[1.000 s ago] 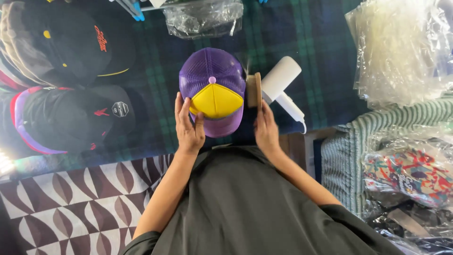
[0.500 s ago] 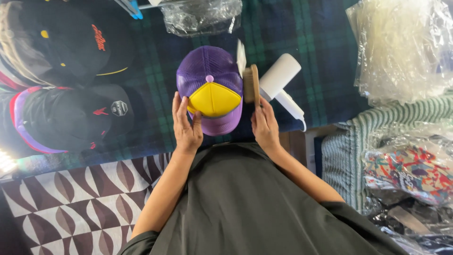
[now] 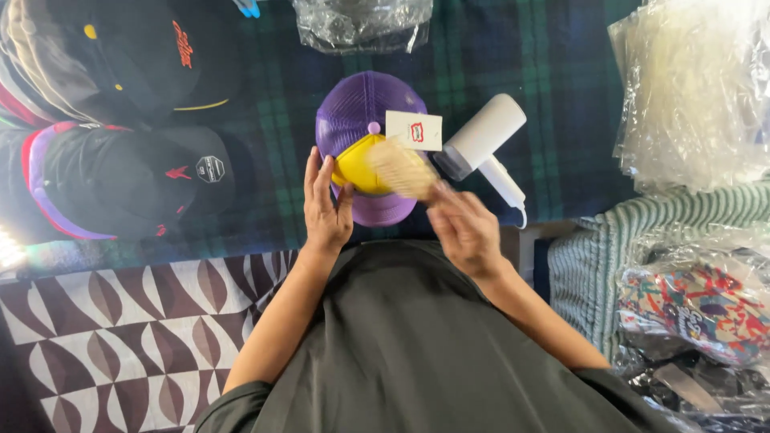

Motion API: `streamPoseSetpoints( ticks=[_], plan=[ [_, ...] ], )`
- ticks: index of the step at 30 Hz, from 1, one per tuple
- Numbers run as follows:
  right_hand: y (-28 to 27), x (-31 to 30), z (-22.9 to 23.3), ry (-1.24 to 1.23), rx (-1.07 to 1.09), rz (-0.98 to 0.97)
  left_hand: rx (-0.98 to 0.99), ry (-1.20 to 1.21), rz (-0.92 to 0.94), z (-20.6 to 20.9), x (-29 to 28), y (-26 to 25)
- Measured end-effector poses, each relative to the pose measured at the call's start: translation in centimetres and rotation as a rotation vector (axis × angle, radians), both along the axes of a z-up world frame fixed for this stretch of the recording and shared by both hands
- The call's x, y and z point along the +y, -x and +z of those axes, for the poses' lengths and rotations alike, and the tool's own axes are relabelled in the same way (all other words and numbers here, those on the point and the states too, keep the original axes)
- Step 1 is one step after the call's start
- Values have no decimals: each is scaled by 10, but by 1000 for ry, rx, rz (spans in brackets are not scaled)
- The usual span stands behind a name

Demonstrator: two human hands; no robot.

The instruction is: Cleaning a purple and yellow hat using a brush and a hair dryer to remove lint or dust.

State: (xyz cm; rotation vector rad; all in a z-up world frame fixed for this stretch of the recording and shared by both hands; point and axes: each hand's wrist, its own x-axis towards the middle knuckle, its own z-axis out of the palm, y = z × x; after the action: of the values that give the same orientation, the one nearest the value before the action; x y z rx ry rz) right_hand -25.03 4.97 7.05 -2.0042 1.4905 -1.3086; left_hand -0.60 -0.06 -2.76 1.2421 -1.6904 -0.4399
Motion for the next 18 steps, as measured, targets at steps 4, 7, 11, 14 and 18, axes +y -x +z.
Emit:
streamPoseSetpoints(
  ticks=[4,7,11,14,18],
  plan=[
    [23,-20,-18,21,100,-130,43,-30,15,8,2,2],
    [42,-23,-24,34,115,-279,-35,-40,18,5,3,-4],
    [31,-31,2,-22,256,-95,11,-74,9,12,7,2],
    [36,-67,29,19,292,-96,30,-72,27,12,5,8],
    [17,-112,46,-25,434,91,17,-73,37,6,6,4]
  ],
)
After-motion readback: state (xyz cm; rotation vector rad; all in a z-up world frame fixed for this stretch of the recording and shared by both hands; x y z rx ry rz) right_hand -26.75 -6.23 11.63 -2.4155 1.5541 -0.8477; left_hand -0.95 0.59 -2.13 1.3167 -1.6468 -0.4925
